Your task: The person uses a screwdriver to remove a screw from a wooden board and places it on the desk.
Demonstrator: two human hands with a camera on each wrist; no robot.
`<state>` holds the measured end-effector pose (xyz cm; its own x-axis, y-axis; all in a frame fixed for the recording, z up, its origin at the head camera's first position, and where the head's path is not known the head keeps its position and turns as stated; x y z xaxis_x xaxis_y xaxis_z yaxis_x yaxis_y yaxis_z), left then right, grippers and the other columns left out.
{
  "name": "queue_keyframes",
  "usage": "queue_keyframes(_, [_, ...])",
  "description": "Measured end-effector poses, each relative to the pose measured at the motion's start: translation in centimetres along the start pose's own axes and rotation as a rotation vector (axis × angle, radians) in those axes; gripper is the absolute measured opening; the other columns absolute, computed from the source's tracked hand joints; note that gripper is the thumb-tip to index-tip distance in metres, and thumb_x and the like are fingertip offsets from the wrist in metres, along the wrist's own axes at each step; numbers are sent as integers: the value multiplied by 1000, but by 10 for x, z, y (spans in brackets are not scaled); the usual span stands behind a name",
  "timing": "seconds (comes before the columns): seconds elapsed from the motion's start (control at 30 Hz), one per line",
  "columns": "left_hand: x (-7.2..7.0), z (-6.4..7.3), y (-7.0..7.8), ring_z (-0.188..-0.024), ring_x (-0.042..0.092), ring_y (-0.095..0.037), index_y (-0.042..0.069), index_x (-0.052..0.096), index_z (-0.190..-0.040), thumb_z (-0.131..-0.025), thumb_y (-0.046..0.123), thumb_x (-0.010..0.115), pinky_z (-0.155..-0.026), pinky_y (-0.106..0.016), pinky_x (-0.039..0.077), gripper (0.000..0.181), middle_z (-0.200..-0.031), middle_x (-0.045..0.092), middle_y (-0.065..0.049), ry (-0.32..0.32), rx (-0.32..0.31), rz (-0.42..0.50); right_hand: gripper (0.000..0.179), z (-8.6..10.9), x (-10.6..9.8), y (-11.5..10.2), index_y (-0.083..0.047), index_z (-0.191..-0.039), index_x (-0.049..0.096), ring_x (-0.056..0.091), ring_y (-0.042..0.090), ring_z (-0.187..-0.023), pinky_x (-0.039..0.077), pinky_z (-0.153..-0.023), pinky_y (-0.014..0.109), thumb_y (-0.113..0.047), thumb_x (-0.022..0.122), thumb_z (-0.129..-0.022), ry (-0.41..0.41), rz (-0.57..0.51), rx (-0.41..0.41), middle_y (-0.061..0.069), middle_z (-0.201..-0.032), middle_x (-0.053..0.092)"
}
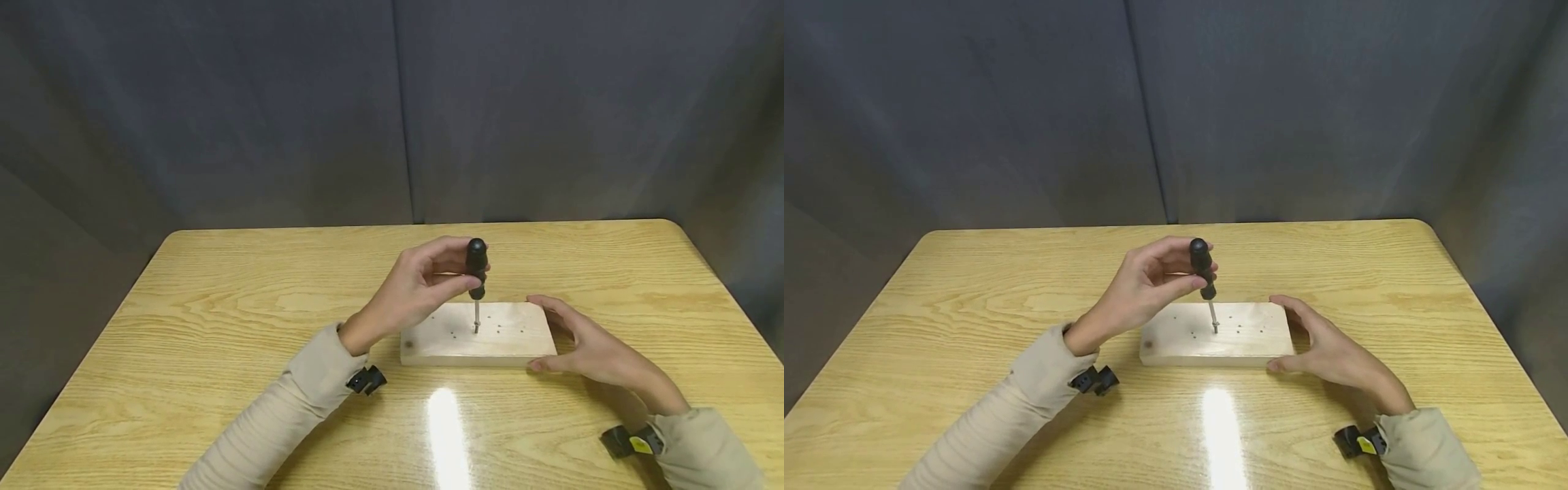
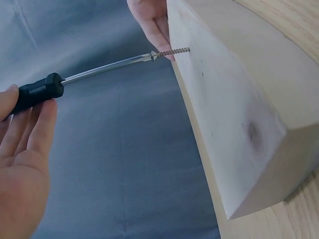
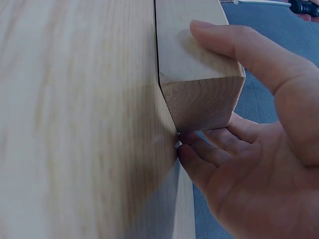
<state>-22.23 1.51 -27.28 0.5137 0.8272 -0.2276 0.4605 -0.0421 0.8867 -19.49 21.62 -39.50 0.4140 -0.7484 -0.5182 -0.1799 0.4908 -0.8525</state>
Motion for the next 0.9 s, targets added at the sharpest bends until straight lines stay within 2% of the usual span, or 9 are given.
queue_keyframes(0.07, [-1,0,0,-101,71,-28,-4,58,-128,-89,-4,69,-89,-32,60,40,-114,69,-24,20,-1,-2,96,0,0,0,-5,-155,23,36,48,-140,34,-97,4,-22,83,-81,2,7,4,23,-153,37])
queue_keyframes(0.2, [-3,1,-1,-97,72,-26,-3,60,-125,-87,-4,71,-87,-32,61,40,-111,69,-24,60,-3,-3,96,1,0,1,-6,-155,24,37,48,-140,40,-105,21,-23,83,-81,4,25,16,23,-153,37])
queue_keyframes(0.27, [-3,1,-1,-95,72,-25,-2,60,-125,-86,-4,72,-86,-33,61,40,-111,69,-23,74,-3,3,96,2,0,1,-7,-155,24,37,48,-140,40,-106,26,-23,83,-81,4,31,19,22,-153,37])
queue_keyframes(0.5, [-1,0,-1,-93,71,-27,-3,60,-125,-84,-6,73,-85,-33,62,43,-110,68,-25,97,8,16,96,2,-1,-1,-7,-153,27,37,45,-140,32,-95,0,-24,85,-79,19,13,14,20,-152,39])
queue_keyframes(0.6, [0,0,-2,-95,71,-27,-2,60,-127,-85,-5,73,-85,-33,62,45,-110,69,-24,97,-1,19,95,2,-1,-2,-5,-153,26,39,46,-138,33,-94,0,-22,84,-80,17,17,-6,21,-151,40])
queue_keyframes(0.77, [2,3,-5,-104,70,-25,1,58,-133,-90,-1,70,-90,-30,60,45,-117,69,-20,68,-35,14,96,1,0,0,-6,-153,27,40,42,-138,33,-95,1,-25,85,-79,21,19,12,18,-150,42])
queue_keyframes(0.9, [6,4,-4,-110,69,-30,-2,53,-137,-93,-3,64,-94,-30,58,45,-123,67,-23,16,-15,35,96,2,0,0,-6,-153,26,38,44,-139,32,-95,0,-24,85,-79,17,11,13,19,-151,41])
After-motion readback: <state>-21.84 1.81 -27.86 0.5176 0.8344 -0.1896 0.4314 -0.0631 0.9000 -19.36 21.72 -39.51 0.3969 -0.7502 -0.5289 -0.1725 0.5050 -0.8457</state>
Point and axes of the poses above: each hand's wrist, its own z-axis away from the middle knuckle, its own x-axis out of the palm, y = z × x, the point moved 9 cm from there along -z, towards the middle knuckle
